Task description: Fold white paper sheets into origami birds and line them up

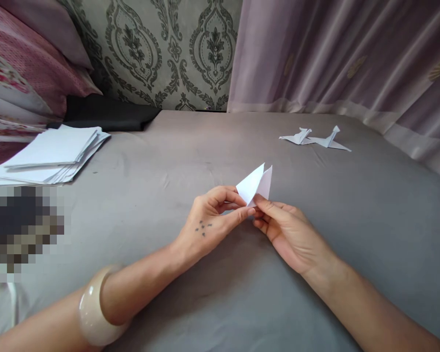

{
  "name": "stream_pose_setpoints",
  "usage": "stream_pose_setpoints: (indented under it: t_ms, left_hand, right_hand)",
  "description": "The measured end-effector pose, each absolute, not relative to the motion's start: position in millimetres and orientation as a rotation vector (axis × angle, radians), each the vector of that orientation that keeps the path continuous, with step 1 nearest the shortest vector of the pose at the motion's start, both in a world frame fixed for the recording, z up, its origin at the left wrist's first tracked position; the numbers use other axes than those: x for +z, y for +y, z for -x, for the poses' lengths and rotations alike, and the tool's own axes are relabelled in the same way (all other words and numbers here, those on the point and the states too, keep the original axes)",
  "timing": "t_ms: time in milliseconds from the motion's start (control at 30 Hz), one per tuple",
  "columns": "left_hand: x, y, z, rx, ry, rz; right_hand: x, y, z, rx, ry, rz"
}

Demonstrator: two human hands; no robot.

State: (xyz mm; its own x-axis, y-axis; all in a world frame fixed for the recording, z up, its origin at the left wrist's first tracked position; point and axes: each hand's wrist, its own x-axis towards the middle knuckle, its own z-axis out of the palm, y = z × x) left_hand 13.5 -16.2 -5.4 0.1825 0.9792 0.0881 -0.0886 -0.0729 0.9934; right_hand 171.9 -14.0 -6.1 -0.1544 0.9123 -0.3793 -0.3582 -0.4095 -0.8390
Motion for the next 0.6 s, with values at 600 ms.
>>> stream_pose_setpoints:
  t_ms: [600]
  left_hand:
    - [-1.0, -11.1, -14.0, 0.941, 1.095, -0.964]
  right_hand:
    - [-10.3, -12.6, -174.0, 1.479, -1.079, 1.267]
